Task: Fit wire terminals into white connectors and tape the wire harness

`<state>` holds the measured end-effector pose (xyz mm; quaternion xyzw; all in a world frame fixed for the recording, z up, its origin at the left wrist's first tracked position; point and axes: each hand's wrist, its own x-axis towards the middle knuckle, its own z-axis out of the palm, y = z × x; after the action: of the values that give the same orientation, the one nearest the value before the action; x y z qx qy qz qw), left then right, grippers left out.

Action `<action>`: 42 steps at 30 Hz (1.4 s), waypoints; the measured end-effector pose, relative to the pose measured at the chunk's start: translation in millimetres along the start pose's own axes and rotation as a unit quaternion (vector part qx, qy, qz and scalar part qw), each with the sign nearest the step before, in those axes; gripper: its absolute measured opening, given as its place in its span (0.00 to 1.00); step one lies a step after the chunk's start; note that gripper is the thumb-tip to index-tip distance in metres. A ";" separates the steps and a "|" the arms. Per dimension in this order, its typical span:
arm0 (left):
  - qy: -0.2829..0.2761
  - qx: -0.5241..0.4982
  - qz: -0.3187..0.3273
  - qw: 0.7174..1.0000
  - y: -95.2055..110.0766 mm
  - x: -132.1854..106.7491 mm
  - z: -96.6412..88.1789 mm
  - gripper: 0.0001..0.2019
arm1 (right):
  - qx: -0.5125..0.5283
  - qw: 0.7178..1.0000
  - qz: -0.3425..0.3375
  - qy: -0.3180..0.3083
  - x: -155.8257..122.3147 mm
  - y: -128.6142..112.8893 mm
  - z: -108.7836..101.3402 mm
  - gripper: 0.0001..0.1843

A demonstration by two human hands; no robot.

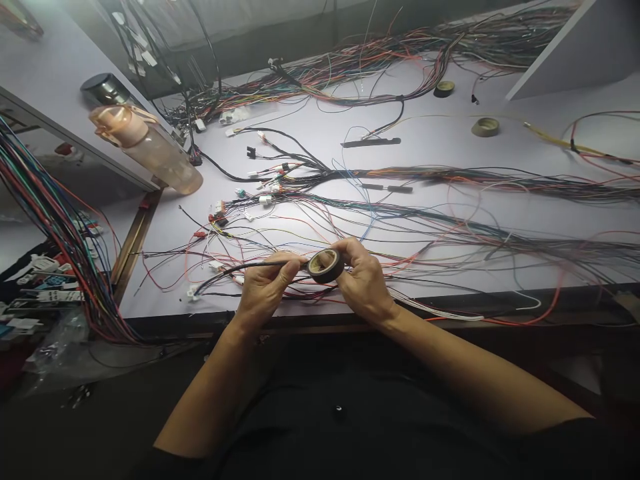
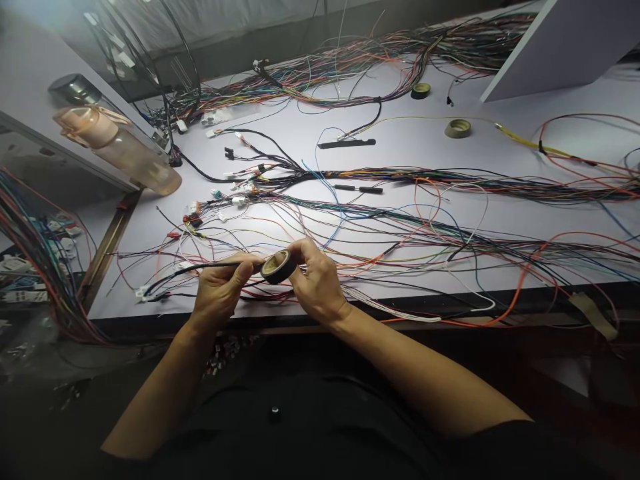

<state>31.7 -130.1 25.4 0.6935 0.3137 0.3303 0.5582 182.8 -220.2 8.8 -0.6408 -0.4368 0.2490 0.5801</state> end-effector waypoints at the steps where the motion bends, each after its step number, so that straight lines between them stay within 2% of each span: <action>1: -0.002 -0.029 -0.021 0.999 -1.1 -0.6 1.4 0.11 | 0.017 1.000 0.005 -0.003 1.5 -0.4 -0.2 0.10; 5: 0.056 -0.147 -0.091 0.983 -5.9 -4.1 11.8 0.10 | 0.055 0.998 0.024 -0.017 2.5 -2.3 -0.1 0.11; 8: 0.087 -0.162 -0.085 0.979 -8.0 -7.3 16.5 0.08 | 0.033 0.999 0.029 -0.027 3.1 -2.3 -1.2 0.10; 10: 0.085 -0.133 -0.042 0.986 -7.9 -8.8 15.3 0.06 | -0.018 0.998 0.020 -0.051 6.0 -2.1 -3.4 0.08; 13: 0.045 -0.070 0.027 0.996 -5.5 -8.3 9.3 0.02 | -0.087 0.992 -0.008 -0.091 11.8 -1.5 -7.6 0.06; 15: 0.012 -0.029 0.070 0.997 -3.3 -5.6 5.1 0.01 | -0.114 0.989 -0.035 -0.084 14.3 -0.1 -8.8 0.06; 17: -0.011 0.015 0.122 0.992 -1.4 -1.5 2.2 0.02 | -0.154 0.985 -0.049 -0.063 15.4 1.9 -8.0 0.10; 19: -0.019 0.058 0.178 0.982 -0.3 3.1 1.1 0.04 | -0.208 0.975 -0.044 -0.068 16.5 4.2 -6.2 0.11; 22: -0.050 0.104 0.233 0.966 -0.2 9.4 1.2 0.05 | -0.267 0.955 -0.027 -0.125 19.5 6.9 -4.7 0.04; 24: -0.084 0.098 0.243 0.961 -0.9 12.6 1.1 0.05 | -0.275 0.950 -0.029 -0.147 20.3 8.1 -6.1 0.05; 26: -0.096 0.088 0.246 0.960 -2.0 14.9 0.4 0.05 | -0.267 0.953 -0.041 -0.137 17.6 8.7 -9.0 0.08; 28: -0.083 0.099 0.253 0.959 -2.9 16.4 -0.5 0.05 | -0.250 0.961 -0.062 -0.100 10.8 8.6 -12.3 0.13; 31: -0.068 0.111 0.260 0.957 -3.3 18.2 -0.3 0.05 | -0.224 0.965 -0.122 -0.054 -1.7 9.2 -15.4 0.12; 35: -0.073 0.088 0.257 0.960 -0.9 21.2 2.8 0.05 | -0.268 0.940 -0.205 -0.053 -6.8 14.4 -14.1 0.11; 39: -0.072 0.111 0.262 0.956 0.7 23.1 3.4 0.05 | -0.326 0.918 -0.223 -0.018 -0.5 18.4 -12.9 0.04; 42: -0.046 0.107 0.247 0.962 -1.4 21.2 3.6 0.04 | -0.339 0.909 -0.241 0.004 0.9 17.1 -14.2 0.05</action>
<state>47.0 -114.9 25.7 0.8195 0.1396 0.3902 0.3957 199.6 -225.9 -4.6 -0.6755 -0.6335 -0.0640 0.3718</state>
